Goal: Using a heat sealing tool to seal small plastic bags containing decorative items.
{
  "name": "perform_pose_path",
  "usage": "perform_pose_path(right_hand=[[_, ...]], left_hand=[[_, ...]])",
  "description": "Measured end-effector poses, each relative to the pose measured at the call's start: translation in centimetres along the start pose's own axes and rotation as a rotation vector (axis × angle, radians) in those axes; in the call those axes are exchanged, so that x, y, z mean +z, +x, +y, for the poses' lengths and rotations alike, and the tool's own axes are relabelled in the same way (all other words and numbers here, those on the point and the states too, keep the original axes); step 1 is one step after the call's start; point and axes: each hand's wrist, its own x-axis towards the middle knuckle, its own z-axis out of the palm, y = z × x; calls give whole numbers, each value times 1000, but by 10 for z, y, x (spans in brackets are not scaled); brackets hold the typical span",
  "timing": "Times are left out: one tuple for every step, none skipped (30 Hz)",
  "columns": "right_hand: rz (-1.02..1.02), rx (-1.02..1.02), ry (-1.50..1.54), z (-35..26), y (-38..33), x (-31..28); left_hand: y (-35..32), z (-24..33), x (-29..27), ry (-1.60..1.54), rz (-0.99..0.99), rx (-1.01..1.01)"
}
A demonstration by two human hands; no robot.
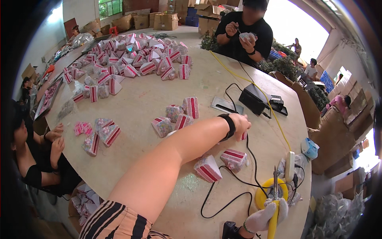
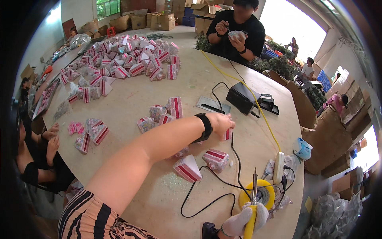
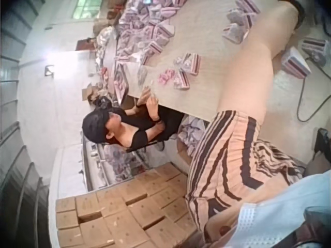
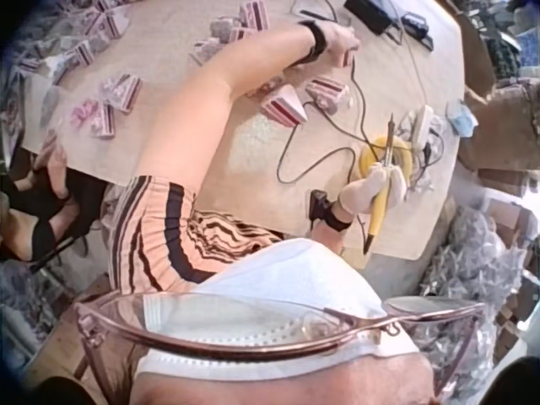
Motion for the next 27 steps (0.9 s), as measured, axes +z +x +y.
perform_pose_path(right_hand=[[56, -15, -23, 3, -2, 1], [58, -15, -22, 4, -4, 0], [48, 14, 25, 6, -6, -1], [37, 43, 75, 7, -9, -2], [37, 44, 81, 8, -11, -3], [5, 58, 52, 10, -11, -5], [-29, 72, 24, 11, -12, -6], [-28, 74, 29, 11, -13, -6], [-37, 75, 44, 9, -14, -4], [-47, 76, 60, 6, -15, -2], [-75, 3, 33, 3, -11, -1], [-85, 10, 45, 0, -11, 0], [-49, 34, 100, -2, -11, 1], [-14, 59, 154, -3, -11, 1], [-8, -15, 82, -4, -9, 3], [-11, -13, 89, -6, -7, 2], [-22, 53, 164, -8, -6, 0], [-33, 121, 235, -12, -8, -2], [-8, 139, 271, -20, -6, 2], [-21, 138, 276, -26, -3, 6], [-23, 172, 315, -31, 0, 9], [-19, 207, 344, -34, 2, 9], [-59, 252, 399, -33, 3, 7], [-69, 253, 394, -41, 3, 9], [-96, 267, 441, -51, 7, 11], [-121, 281, 488, -62, 12, 13], [-137, 291, 489, -79, 11, 20]], left_hand=[[0, 4, 2, 12, 34, -50], [-1, 4, 3, 14, 34, -50], [-5, 3, 4, 22, 22, -56], [-9, 2, 4, 30, 9, -64], [-15, 0, 4, 34, 10, -69], [-25, 2, 0, 40, -17, -32], [-36, 5, -5, 47, -45, 3], [-47, 7, -11, 51, -46, -1], [-62, 10, -17, -25, 81, -16], [-76, 10, -22, -100, 209, -31], [-86, 6, -27, -151, 332, 5], [-105, 7, -32, -244, 466, 7], [-124, 12, -34, -360, 580, 16], [-145, 17, -35, -477, 695, 24], [-171, 25, -34, -728, 667, -46], [-188, 25, -22, -871, 744, -6], [-211, 27, -6, -998, 778, 11], [-238, 38, 3, -1112, 771, -102], [-263, 47, 15, -1226, 765, -217], [-288, 54, 30, -1357, 743, -268], [-309, 61, 45, -1489, 721, -322], [-322, 68, 58, -1499, 722, -328], [-333, 74, 71, -1542, 700, -448], [-342, 79, 81, -1582, 677, -569], [-348, 82, 89, -1591, 671, -569], [-354, 84, 96, -1618, 644, -559], [-357, 85, 103, -1644, 620, -549]])
